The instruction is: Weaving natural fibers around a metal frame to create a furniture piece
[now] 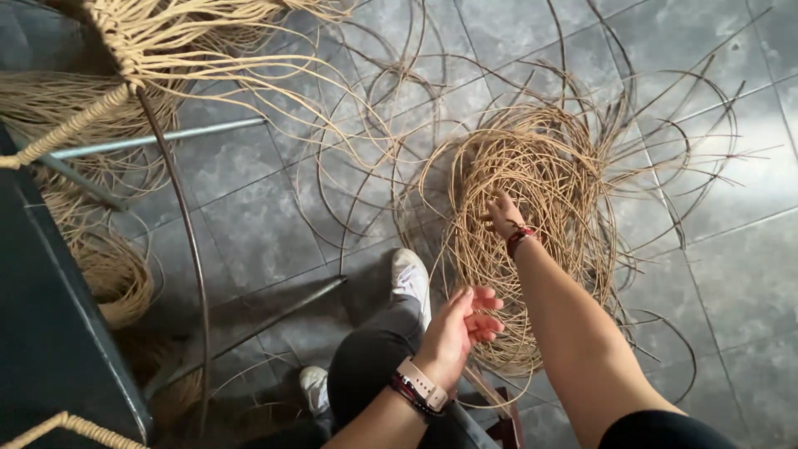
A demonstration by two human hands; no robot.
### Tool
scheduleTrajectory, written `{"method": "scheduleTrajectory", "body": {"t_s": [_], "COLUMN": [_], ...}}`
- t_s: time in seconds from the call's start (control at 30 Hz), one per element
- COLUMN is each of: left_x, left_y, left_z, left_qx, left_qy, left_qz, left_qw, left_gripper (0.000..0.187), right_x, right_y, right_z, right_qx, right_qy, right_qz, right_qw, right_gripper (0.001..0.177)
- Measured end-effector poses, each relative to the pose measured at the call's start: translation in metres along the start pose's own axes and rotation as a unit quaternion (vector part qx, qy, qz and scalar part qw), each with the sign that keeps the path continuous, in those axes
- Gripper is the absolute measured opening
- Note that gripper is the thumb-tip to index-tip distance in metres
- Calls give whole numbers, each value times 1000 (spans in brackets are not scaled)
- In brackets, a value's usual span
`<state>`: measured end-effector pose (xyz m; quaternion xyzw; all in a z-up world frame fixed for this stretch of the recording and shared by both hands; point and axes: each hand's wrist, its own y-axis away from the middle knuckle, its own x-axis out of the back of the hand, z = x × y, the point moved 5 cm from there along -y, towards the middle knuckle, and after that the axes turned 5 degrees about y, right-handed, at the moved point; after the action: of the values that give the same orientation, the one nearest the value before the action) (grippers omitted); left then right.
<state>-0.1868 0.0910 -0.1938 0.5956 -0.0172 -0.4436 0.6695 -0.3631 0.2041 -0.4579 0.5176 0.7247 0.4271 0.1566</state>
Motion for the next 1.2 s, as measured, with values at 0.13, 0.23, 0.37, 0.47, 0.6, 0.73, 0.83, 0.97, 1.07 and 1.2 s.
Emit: {"method": "scheduleTrajectory", "body": {"t_s": [0.13,0.23,0.37,0.47,0.6,0.73,0.83,0.97,1.07,1.2], "left_x": [-15,-24,-37,-41,-26,-56,-58,-62,-72,-86], "left_y": [15,22,16,1,-17,74,98,116,137,113], "left_z": [27,29,4,-12,-15,-6,-48,-99,-91,-49], "left_qx": [10,109,185,136,43,-57,-152,-361,-251,-101], "left_qy": [-50,-125,-47,51,188,-47,-394,-675,-685,-335], "left_qz": [35,105,0,-103,-54,-61,-46,-103,-184,-206], "left_qw": [998,981,982,984,980,995,906,635,659,914], "left_gripper": [24,74,52,34,30,35,48,29,24,29], "right_x": [-1,12,23,32,48,65,57,70,87,102], "right_y": [82,160,302,388,447,441,431,410,398,425], "right_z": [-42,-54,-77,-84,-67,-59,-78,-104,-88,-69], "right_qx": [43,207,454,518,470,358,142,65,29,54], "right_qy": [131,205,213,173,76,73,-127,-298,-313,-251], "right_qz": [61,149,166,110,48,43,-136,-225,-223,-177], "right_qw": [989,945,849,831,878,930,972,925,923,950], "right_gripper": [27,37,31,35,42,35,56,31,26,38]}}
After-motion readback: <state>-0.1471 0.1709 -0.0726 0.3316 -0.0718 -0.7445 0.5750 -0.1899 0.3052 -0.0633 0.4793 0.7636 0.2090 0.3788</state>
